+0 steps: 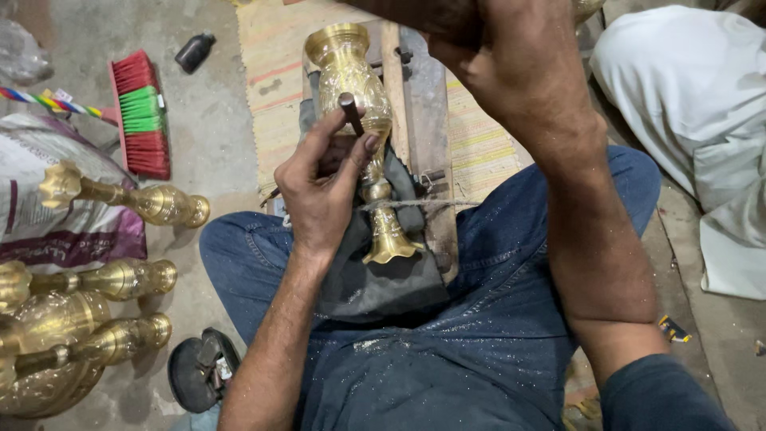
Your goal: The person is sitting on the floor, using a hammer and a metal punch to engrave a decorative pattern onto a brass candlestick. The candlestick is held steady in a padded holder on the lap while the person repeatedly strikes the punch to create indentations.
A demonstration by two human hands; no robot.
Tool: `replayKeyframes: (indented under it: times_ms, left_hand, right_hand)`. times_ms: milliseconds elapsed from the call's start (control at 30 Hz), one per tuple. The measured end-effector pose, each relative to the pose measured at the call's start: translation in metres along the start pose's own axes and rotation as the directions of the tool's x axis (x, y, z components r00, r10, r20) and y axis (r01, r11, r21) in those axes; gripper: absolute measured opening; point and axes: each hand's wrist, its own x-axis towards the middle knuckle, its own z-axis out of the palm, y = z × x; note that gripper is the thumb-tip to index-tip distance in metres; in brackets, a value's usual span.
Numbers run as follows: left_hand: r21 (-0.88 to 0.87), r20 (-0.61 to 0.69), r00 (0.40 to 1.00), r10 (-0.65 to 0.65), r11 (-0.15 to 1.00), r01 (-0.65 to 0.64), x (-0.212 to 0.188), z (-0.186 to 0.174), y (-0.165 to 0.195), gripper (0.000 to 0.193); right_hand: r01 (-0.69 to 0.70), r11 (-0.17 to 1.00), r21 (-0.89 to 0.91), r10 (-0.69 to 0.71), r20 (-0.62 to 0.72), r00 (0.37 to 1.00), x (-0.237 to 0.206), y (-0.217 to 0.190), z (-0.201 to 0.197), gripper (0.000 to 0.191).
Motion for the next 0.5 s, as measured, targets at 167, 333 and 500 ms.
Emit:
replayKeyframes:
  times_ms: [167,333,500]
  left_hand:
    - [0.025,0.001,0.997,-0.076,0.997,0.076,0.001,0.0,0.002,0.035]
    - [-0.002,0.01,1.0,-0.028,1.0,0.028,0.0,0.001,0.0,0.032]
    - [-0.006,0.004,0.999,-0.05,0.999,0.05,-0.002,0.002,-0.001,0.035]
  right_hand:
    - [0.142,0.972,-0.186,-0.141,0.019,0.99,-0.005,-0.004,-0.004,0.03]
    - [0.12,0.975,-0.188,-0.108,0.075,0.991,-0.005,0.0,0.0,0.026]
    - [0.165,0.978,-0.129,-0.161,0.038,0.986,-0.005,0.003,0.005,0.034]
